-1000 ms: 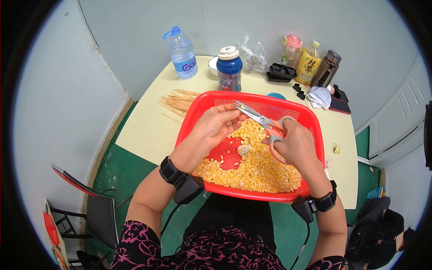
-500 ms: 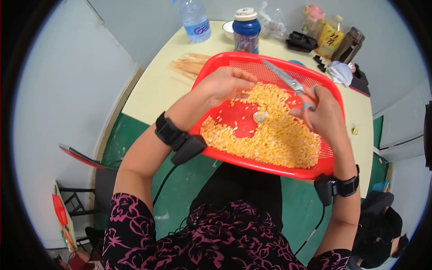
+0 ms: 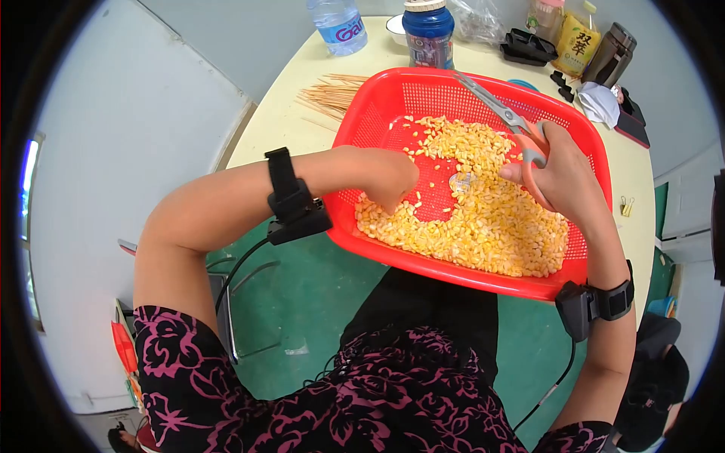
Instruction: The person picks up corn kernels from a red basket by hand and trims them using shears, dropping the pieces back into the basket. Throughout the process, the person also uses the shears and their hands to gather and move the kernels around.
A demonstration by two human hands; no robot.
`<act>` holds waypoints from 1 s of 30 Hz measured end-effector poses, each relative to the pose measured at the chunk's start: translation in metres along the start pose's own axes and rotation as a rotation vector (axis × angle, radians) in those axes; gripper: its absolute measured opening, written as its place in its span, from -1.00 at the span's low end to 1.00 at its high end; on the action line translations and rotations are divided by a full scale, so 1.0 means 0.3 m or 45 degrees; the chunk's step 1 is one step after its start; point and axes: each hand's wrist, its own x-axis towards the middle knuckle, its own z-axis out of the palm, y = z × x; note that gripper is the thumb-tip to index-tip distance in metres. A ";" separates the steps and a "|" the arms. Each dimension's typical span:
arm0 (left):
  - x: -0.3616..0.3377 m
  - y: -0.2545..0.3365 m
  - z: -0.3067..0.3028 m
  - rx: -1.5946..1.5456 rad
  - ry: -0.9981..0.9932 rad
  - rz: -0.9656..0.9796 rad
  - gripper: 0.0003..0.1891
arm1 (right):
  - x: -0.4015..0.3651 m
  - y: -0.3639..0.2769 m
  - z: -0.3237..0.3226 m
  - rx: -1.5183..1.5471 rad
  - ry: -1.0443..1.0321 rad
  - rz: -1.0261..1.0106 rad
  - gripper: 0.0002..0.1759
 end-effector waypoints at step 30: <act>-0.024 0.086 -0.124 -2.329 1.337 0.414 -0.86 | -0.033 -0.018 0.007 0.140 0.128 -0.171 -0.12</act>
